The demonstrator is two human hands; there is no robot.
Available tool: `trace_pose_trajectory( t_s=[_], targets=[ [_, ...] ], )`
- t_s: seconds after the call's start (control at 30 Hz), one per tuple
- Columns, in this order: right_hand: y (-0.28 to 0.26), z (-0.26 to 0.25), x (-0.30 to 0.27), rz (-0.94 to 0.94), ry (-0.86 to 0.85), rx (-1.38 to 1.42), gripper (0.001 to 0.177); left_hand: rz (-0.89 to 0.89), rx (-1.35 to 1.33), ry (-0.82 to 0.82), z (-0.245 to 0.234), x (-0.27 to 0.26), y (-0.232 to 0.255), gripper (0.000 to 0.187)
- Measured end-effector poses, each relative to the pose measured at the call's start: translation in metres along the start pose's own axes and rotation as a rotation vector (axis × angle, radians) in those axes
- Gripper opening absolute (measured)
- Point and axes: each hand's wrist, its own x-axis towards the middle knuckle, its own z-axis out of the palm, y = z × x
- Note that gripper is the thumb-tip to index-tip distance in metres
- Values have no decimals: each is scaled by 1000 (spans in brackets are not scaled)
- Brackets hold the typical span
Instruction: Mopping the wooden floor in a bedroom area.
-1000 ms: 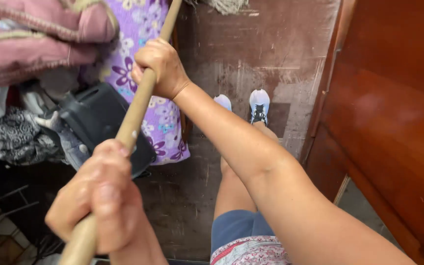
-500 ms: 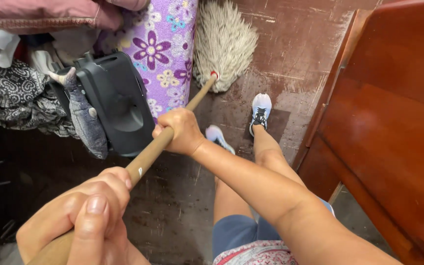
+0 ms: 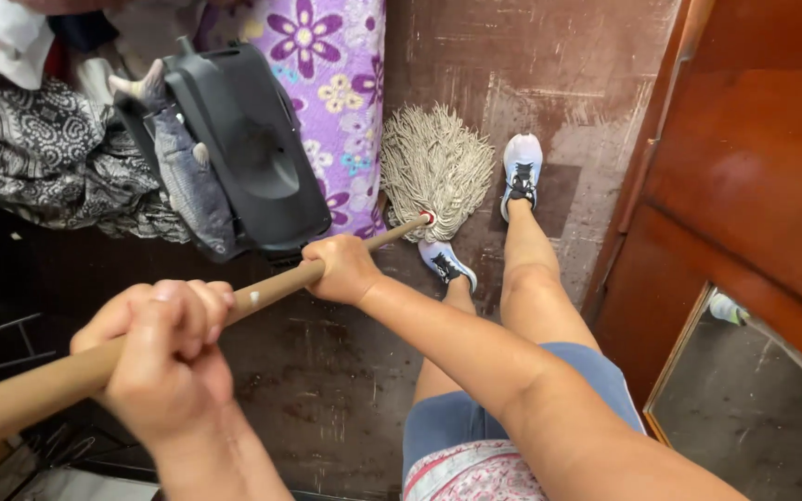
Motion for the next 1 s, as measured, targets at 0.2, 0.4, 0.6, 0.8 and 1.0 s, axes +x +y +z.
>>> trace_pose_trajectory(
  t_s=[0.2,0.4,0.6,0.8,1.0],
  targets=[
    [2,-52,23,-235,145,3,18,117,-136,-170,47,-12,14,28],
    [-5,-105,104,-461,240,-55,24,221,-140,-81,86,-5,47,22],
    [17,-148,159,-481,295,-170,14,277,-28,-99,114,11,26,23],
    [21,-168,161,-336,31,-204,14,243,9,-191,98,40,18,25],
    [66,-212,124,-235,-14,-345,20,282,-261,-236,123,53,-38,17]
  ],
)
